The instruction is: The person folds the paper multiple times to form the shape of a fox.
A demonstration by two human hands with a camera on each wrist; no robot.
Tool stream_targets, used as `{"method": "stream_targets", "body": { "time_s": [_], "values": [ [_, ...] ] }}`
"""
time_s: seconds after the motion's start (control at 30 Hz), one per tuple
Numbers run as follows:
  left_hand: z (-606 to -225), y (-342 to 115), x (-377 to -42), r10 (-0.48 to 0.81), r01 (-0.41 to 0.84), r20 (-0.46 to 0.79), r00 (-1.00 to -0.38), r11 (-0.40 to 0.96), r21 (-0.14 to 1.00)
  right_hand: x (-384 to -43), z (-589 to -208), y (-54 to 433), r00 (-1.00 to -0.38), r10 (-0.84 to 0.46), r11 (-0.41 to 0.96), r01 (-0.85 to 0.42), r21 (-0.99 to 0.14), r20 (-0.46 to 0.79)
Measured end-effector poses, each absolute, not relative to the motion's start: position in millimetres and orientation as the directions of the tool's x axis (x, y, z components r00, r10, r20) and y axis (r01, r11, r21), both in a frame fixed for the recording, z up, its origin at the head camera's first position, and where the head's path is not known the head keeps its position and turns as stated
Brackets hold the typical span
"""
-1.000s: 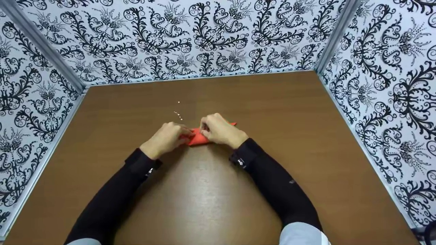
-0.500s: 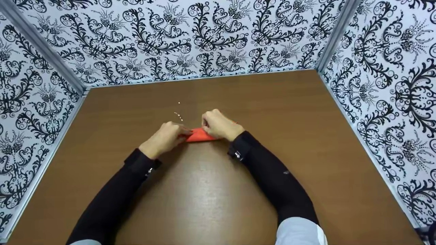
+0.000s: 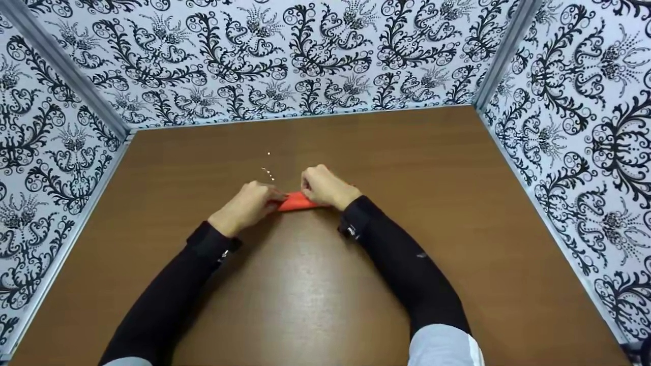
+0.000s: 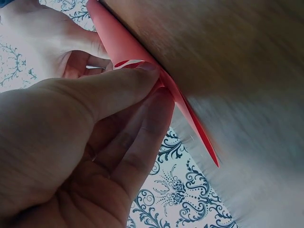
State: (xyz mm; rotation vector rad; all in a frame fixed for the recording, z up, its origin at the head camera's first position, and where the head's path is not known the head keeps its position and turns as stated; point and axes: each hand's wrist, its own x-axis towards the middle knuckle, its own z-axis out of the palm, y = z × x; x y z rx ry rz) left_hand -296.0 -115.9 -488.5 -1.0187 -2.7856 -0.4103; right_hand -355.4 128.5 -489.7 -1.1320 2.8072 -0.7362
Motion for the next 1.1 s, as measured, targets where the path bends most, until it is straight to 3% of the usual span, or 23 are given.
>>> {"method": "stream_targets", "body": {
  "time_s": [0.57, 1.1],
  "values": [
    [-488.7, -115.8, -294.7, 0.596, 0.635, 0.224, -0.771, 0.748, 0.195, -352.7, -493.3, 130.1, -0.768, -0.629, 0.638, -0.598, -0.485, 0.120],
    [-488.2, -115.8, -295.5, 0.602, 0.641, 0.224, -0.767, 0.740, 0.205, -351.3, -493.6, 130.8, -0.752, -0.646, 0.621, -0.619, -0.480, 0.133]
  ]
}}
